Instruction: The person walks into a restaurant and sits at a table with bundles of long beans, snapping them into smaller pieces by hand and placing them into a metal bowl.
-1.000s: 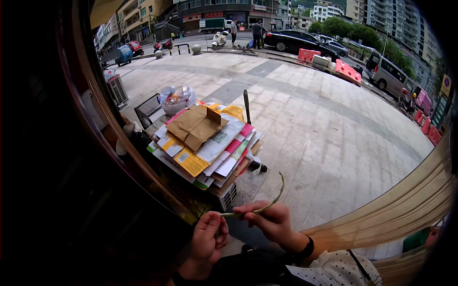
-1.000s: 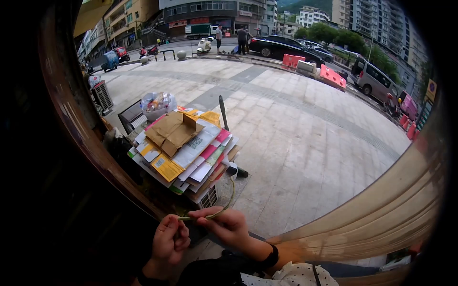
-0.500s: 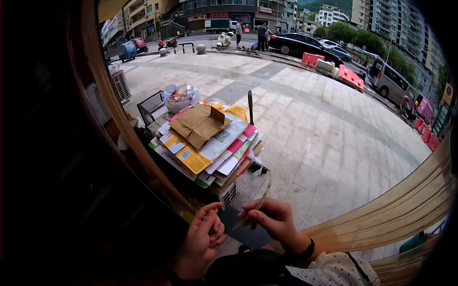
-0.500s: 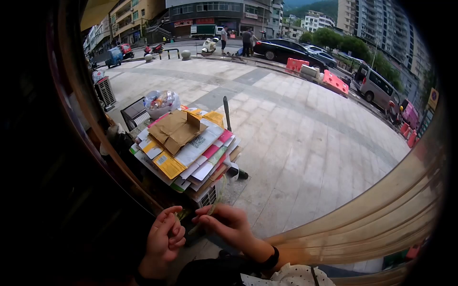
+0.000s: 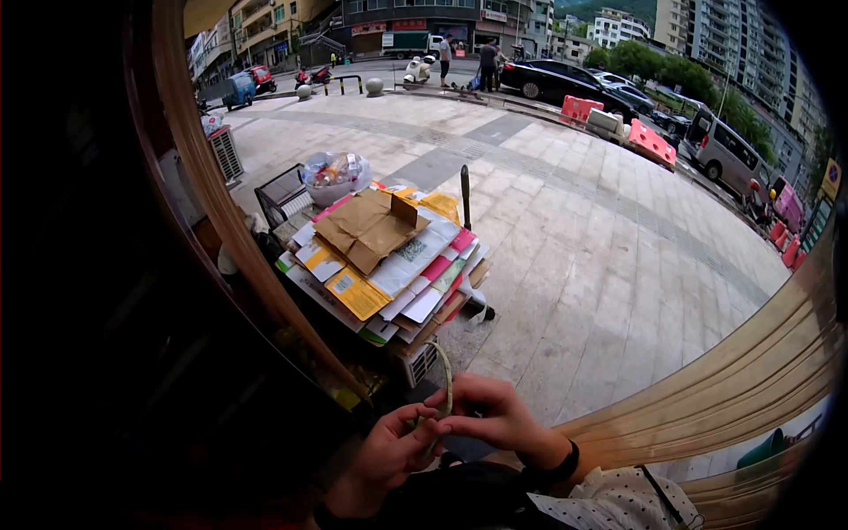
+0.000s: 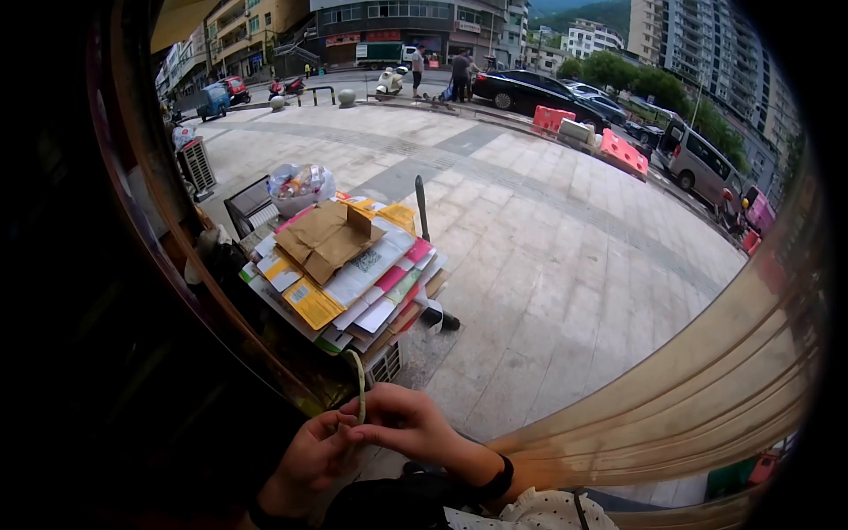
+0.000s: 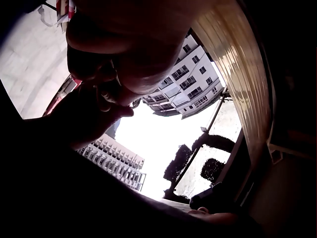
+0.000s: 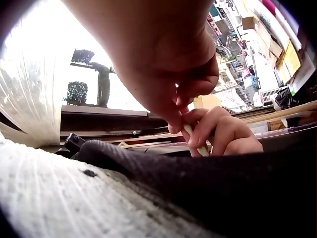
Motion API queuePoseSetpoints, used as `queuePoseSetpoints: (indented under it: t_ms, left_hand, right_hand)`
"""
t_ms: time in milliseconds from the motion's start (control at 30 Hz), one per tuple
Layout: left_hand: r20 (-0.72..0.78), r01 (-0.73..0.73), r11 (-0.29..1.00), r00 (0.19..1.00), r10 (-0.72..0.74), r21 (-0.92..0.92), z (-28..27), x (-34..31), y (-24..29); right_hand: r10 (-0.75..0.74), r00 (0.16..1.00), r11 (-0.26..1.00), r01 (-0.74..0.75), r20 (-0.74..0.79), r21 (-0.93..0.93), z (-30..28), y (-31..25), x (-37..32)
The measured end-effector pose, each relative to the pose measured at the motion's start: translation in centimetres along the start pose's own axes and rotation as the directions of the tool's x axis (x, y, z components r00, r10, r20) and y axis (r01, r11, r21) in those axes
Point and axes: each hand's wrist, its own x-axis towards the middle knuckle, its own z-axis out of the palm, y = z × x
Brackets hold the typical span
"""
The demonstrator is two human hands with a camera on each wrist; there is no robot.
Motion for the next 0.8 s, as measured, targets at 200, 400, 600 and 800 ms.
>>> queuePoseSetpoints:
  t_ms: [200,400,600,800]
  left_hand:
    - [0.011,-0.046,0.960,0.999,0.045,0.277,0.6,-0.7,1.0]
    - [0.100,-0.093,0.973,0.992,0.074,0.210,1.5,-0.9,1.6]
    - [0.108,-0.151,0.968,0.985,0.132,0.203,0.7,-0.4,1.1]
    - [0.029,-0.226,0.972,0.974,0.225,0.064,0.4,0.1,0.6]
  right_hand:
    - [0.147,0.960,0.942,-0.064,-0.237,0.328,-0.3,-0.9,-0.2]
    - [0.150,0.973,0.957,-0.098,-0.176,0.274,0.3,-1.4,0.1]
    - [0.038,0.986,0.977,-0.002,-0.163,0.215,0.8,-1.3,0.3]
    - [0.023,0.975,0.997,-0.007,-0.222,0.071,0.7,-0.4,-0.1]
